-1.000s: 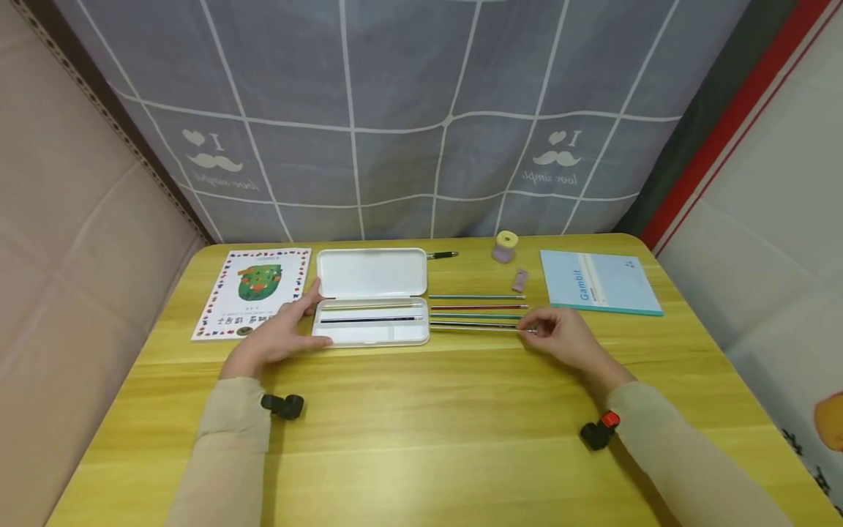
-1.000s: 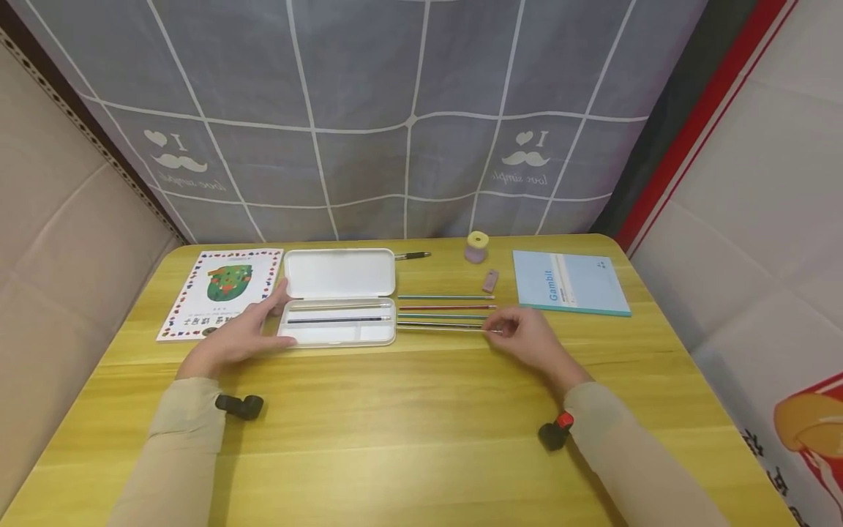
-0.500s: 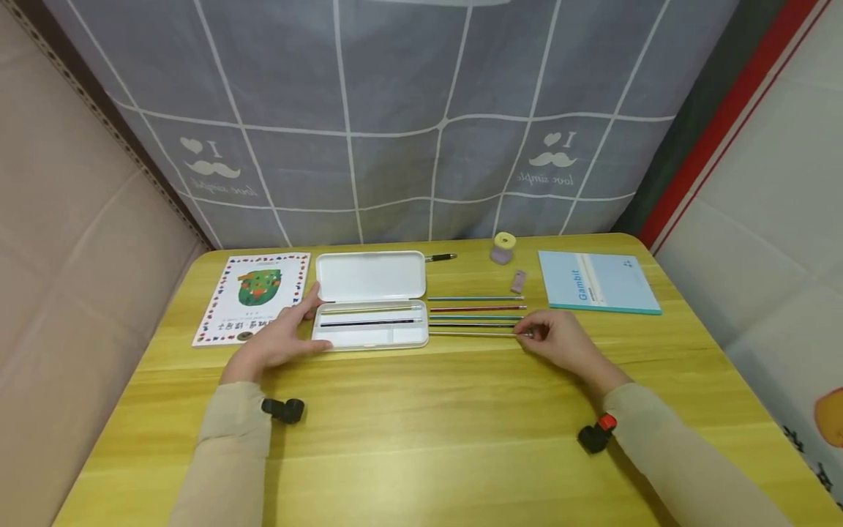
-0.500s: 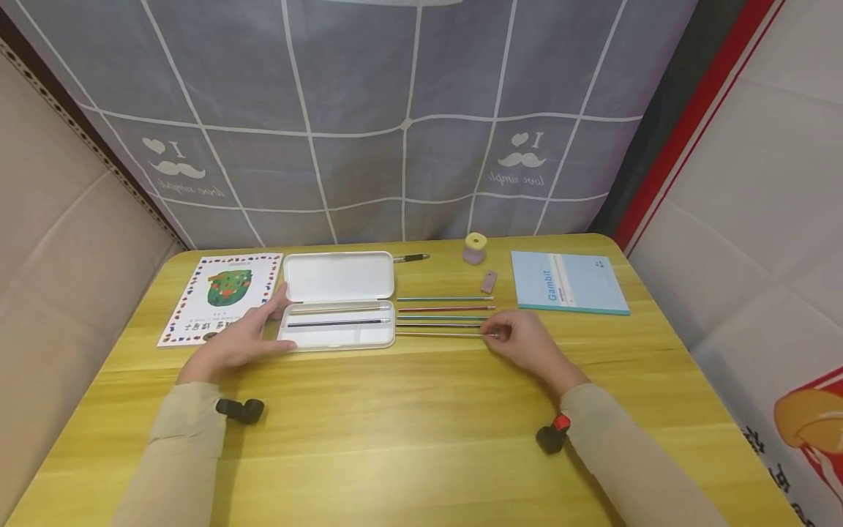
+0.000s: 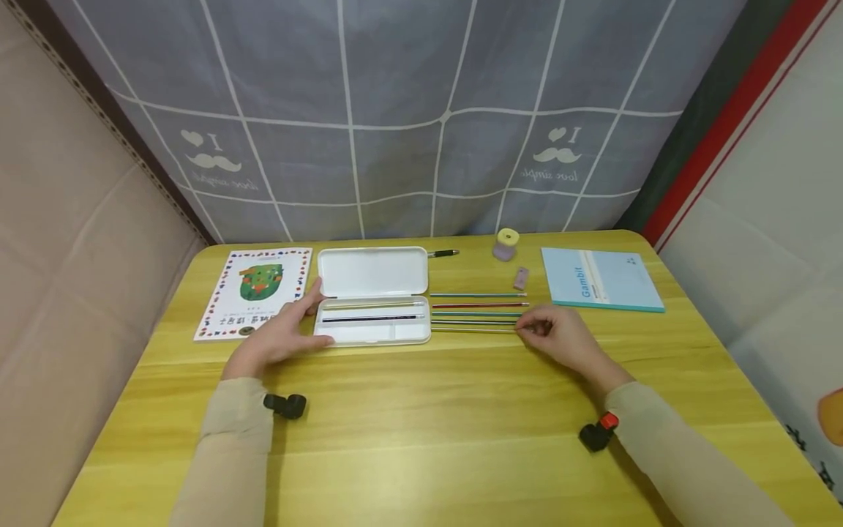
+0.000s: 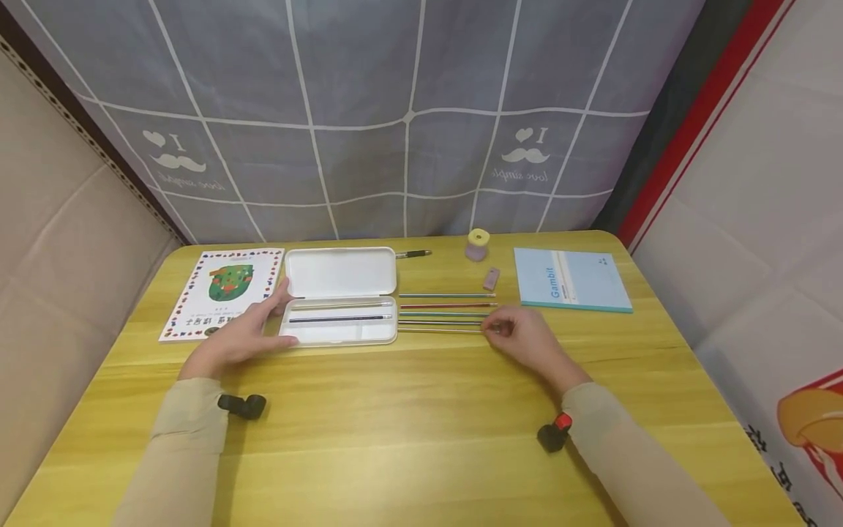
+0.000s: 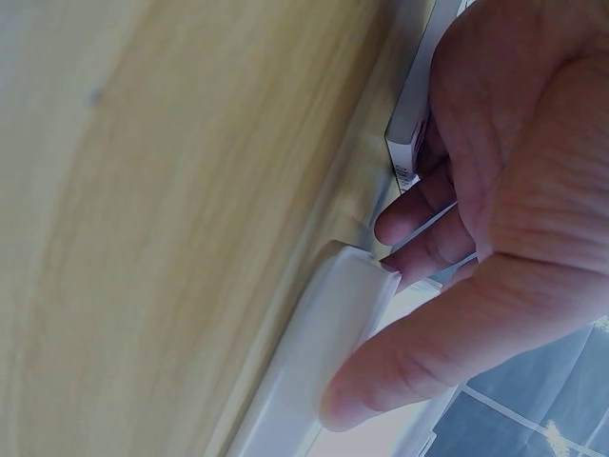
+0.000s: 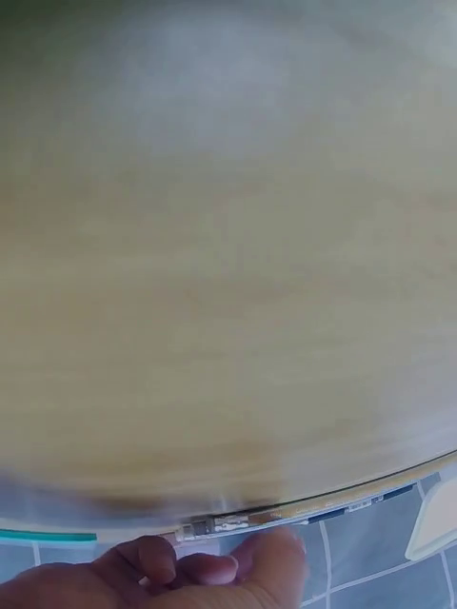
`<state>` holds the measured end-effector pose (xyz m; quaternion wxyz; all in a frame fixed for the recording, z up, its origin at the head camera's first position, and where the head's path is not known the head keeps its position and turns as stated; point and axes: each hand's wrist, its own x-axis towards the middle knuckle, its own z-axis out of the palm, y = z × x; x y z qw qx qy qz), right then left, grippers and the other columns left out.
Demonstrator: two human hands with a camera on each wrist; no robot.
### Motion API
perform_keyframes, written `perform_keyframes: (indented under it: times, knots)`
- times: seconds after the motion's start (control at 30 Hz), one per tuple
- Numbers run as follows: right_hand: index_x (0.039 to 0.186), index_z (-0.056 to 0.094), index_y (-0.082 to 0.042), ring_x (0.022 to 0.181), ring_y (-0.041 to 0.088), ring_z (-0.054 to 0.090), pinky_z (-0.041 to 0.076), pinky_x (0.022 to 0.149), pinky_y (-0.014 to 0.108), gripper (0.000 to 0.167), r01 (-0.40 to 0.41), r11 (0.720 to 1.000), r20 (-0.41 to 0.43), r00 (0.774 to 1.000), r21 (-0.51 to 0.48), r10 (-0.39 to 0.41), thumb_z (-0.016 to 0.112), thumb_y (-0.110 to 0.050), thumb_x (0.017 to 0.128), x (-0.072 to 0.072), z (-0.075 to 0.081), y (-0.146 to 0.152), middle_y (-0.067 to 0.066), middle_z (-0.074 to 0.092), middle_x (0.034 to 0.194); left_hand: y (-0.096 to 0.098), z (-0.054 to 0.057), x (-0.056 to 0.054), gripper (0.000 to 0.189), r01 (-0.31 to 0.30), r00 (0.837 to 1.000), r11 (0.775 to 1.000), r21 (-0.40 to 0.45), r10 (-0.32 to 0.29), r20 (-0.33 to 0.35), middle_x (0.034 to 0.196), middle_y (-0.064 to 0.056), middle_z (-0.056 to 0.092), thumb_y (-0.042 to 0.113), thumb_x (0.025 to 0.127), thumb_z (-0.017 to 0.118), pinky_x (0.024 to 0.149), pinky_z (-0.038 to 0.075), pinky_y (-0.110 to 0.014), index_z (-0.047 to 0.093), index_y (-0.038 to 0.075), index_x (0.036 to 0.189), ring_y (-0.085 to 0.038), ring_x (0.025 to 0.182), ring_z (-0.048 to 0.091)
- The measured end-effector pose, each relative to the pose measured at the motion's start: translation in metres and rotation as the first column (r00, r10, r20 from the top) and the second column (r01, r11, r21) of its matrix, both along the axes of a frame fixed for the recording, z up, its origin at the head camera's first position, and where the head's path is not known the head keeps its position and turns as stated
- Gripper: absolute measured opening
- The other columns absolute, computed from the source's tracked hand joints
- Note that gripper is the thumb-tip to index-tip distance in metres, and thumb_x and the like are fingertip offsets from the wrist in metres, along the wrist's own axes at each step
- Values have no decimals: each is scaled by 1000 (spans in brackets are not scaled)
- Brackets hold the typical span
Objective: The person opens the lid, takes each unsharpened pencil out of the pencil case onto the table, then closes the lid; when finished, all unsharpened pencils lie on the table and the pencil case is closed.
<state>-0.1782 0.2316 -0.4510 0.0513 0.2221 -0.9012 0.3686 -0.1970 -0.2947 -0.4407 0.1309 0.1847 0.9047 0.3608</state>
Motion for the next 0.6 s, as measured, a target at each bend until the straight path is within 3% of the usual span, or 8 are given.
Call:
perform_keyframes:
  times: [0.17, 0.37, 0.6]
  knots:
    - [101, 83, -15, 65, 12, 53, 46, 59, 26, 12, 9, 1000, 9, 1000, -26, -9, 81, -8, 91, -4, 6, -8, -3, 73, 93, 1, 1, -1, 117, -4, 1000, 1000, -16, 4, 2, 163, -17, 41, 40, 92, 82, 122, 20, -65, -4, 19, 169, -42, 146, 38]
    - [116, 81, -14, 54, 13, 42, 36, 50, 28, 21, 2, 1000, 80, 997, -9, -1, 79, -19, 96, -17, 22, -33, -4, 61, 68, 1, 1, 0, 117, -12, 1000, 1000, -20, 12, -3, 163, -19, 40, 40, 91, 82, 122, 20, -65, -2, 18, 169, -43, 147, 37]
    - [120, 80, -15, 50, 13, 38, 31, 46, 27, 27, -16, 1000, 91, 996, 18, 15, 80, -23, 95, -32, 38, -77, -1, 52, 58, 0, 0, 1, 117, -22, 1000, 1000, -5, 22, 4, 162, -16, 42, 40, 90, 83, 122, 20, -63, -1, 20, 169, -40, 146, 38]
